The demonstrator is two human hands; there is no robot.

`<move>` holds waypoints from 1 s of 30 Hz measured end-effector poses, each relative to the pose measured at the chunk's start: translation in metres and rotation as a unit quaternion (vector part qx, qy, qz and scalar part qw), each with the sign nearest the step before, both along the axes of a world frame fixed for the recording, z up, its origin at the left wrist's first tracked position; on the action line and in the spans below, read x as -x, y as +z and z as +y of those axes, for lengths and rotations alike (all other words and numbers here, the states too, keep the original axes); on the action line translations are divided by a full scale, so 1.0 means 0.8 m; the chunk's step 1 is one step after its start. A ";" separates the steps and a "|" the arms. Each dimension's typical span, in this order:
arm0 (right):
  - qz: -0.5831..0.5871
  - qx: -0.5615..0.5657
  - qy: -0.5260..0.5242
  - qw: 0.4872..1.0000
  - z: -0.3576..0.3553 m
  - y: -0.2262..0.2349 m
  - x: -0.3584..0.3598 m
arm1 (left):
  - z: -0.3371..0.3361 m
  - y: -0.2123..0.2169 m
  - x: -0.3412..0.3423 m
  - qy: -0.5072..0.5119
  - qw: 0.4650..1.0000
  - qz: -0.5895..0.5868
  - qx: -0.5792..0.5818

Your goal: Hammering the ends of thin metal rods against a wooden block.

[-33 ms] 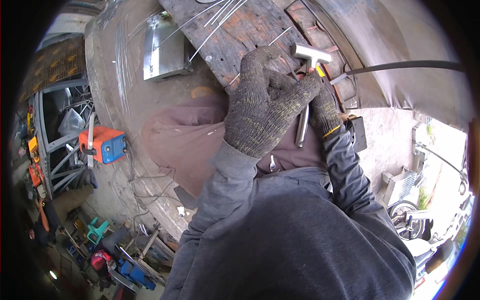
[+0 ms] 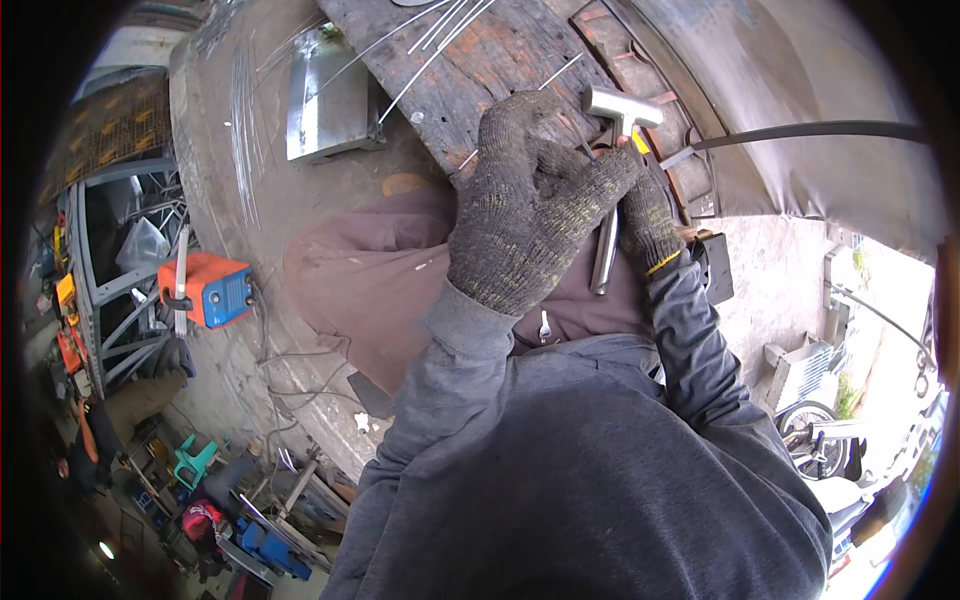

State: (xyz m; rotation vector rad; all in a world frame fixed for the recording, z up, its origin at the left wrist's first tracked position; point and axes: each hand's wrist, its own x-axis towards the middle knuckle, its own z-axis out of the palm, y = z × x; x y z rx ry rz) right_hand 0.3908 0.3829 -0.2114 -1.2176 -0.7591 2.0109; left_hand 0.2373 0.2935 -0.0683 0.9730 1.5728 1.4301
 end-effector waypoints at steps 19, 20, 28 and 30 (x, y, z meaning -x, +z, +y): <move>0.001 0.053 0.042 0.998 0.003 0.015 -0.006 | -0.081 -0.033 0.048 -0.053 0.980 0.110 0.160; 0.004 0.051 0.043 0.998 0.002 0.017 -0.004 | -0.091 -0.042 0.054 -0.055 0.961 0.177 0.204; 0.013 0.046 0.050 0.998 0.003 0.017 -0.003 | -0.111 -0.101 0.070 -0.033 0.953 0.200 0.226; 0.008 0.045 0.045 0.998 0.004 0.013 -0.001 | -0.106 -0.100 0.068 -0.021 0.953 0.185 0.241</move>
